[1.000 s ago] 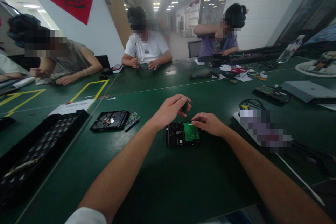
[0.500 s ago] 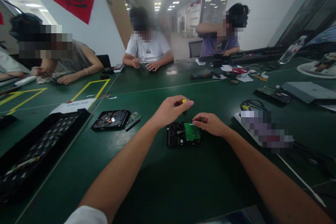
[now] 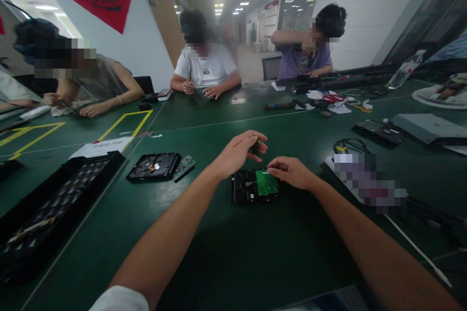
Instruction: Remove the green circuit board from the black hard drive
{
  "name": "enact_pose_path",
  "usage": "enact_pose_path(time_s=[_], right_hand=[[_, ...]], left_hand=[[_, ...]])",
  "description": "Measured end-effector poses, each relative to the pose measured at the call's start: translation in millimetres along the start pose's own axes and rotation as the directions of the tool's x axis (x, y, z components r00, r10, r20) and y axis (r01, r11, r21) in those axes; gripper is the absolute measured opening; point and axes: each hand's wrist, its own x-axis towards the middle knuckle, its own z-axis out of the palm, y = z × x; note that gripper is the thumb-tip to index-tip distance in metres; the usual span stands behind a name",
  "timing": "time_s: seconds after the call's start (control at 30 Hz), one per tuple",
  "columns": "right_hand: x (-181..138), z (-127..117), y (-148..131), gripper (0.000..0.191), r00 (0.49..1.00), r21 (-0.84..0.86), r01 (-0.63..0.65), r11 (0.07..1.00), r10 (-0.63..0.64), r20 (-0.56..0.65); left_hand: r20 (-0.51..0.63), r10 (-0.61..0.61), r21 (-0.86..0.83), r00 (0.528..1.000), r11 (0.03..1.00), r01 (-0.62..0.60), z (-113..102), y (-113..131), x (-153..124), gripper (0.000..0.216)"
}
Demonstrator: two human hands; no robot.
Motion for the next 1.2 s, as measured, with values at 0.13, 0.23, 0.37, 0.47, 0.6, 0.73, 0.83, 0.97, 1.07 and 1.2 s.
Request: enact_pose_path(time_s=[0.13,0.23,0.37,0.47,0.6,0.73,0.83,0.97,1.07,1.2], right_hand=[[0,0,0,0.038,1.0,-0.002,0.008,1.0,-0.008,0.011],[-1,0,-1,0.038,1.0,0.002,0.009,1.0,-0.009,0.006],[-1,0,-2,0.037,1.0,-0.01,-0.003,1.0,0.003,0.002],[-1,-1,-2,0.037,1.0,-0.012,0.0,1.0,0.0,0.003],[-1,-1,0,0.037,1.0,-0.007,0.013,1.0,-0.013,0.007],[-1,0,0,0.038,1.0,0.009,0.013,1.0,-0.013,0.0],[-1,1,-1,0.04,1.0,0.023,0.006,1.0,-0.006,-0.005],[-1,1,-2,0.041,1.0,0.037,0.004,0.999,-0.005,0.003],[-1,1,-2,0.042,1.0,0.036,0.012,0.999,-0.012,0.003],[-1,0,-3,0.042,1.0,0.028,0.009,1.0,-0.009,-0.009]], left_hand=[[0.003,0.013,0.064,1.0,0.998,-0.013,-2,3,-1,0.031],[0.031,0.057,0.203,0.998,0.977,-0.062,-1,5,-2,0.036],[-0.033,0.144,0.441,0.989,0.89,-0.115,2,5,-4,0.034],[-0.071,0.199,0.564,0.977,0.816,-0.125,2,3,-5,0.032],[-0.051,0.15,0.472,0.987,0.875,-0.108,2,-1,-4,0.038],[0.006,0.161,0.373,0.987,0.915,-0.152,2,-6,-3,0.04],[0.036,0.184,0.341,0.982,0.922,-0.185,1,-7,-3,0.043],[0.052,0.179,0.416,0.982,0.89,-0.184,-1,-7,-3,0.049],[0.026,0.218,0.559,0.976,0.806,-0.195,-1,-4,-5,0.046],[0.027,0.301,0.725,0.953,0.651,-0.225,-1,0,-5,0.035]])
